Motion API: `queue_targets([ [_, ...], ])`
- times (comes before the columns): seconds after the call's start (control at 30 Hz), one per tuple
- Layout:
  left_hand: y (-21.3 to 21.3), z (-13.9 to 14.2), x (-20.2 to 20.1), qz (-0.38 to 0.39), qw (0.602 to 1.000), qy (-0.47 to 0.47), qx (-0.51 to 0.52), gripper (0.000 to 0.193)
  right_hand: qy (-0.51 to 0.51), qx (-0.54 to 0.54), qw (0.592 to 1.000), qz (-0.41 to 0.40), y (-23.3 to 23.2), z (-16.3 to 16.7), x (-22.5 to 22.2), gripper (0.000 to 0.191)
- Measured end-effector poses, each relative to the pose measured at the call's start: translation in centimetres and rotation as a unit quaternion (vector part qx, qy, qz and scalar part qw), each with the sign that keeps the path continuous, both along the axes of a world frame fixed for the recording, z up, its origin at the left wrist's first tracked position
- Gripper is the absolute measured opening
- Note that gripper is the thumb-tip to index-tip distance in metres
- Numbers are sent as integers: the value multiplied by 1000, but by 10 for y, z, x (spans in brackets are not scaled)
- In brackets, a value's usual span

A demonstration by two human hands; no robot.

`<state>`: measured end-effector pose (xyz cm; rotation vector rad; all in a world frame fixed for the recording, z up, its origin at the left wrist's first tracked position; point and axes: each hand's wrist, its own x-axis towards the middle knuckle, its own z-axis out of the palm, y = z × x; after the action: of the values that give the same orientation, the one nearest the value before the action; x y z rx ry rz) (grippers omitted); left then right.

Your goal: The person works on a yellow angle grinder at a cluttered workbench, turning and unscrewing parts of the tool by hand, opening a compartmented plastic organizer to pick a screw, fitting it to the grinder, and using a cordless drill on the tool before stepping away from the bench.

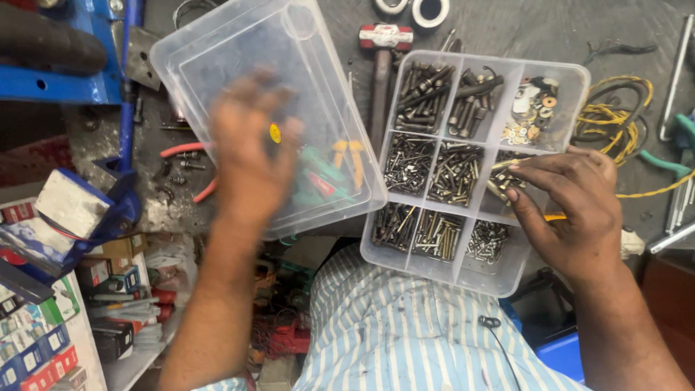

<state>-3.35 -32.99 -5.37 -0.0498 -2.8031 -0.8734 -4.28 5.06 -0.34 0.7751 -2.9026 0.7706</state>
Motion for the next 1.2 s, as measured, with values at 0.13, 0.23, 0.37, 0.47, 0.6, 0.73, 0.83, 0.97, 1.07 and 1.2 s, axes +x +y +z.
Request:
queue_targets([
  [0.13,47,3,25,-136,989,-30,-45,41,-1,42,999,29,-37,-4,-8,27],
  [0.23,60,-4,42,-140,989,-27,-37,46,-38,91,990,97,-67,-13,-22,29],
  [0.37,55,-22,63,-96,992,-18,-75,30,-102,219,944,227,-93,-25,-42,55],
  [0.47,50,-40,77,-74,996,0,-57,27,-110,295,903,291,-103,-33,-52,78],
  [0.6,51,-61,90,-59,998,17,-13,22,-28,385,869,311,-104,-37,-56,100],
  [0.73,50,-69,94,-45,999,10,13,23,-21,385,870,307,-106,-43,-51,102],
  [0.83,48,-68,93,-43,999,6,23,23,-25,389,865,316,-110,-48,-47,97],
  [0.97,47,-65,91,-45,998,17,29,21,-77,285,911,287,-117,-47,-53,52],
  [1.07,48,-63,90,-40,998,21,36,19,-103,274,902,318,-130,-41,-63,18],
  [1.2,50,-62,92,-36,998,18,38,20,-118,504,741,427,-154,-31,-76,9],
])
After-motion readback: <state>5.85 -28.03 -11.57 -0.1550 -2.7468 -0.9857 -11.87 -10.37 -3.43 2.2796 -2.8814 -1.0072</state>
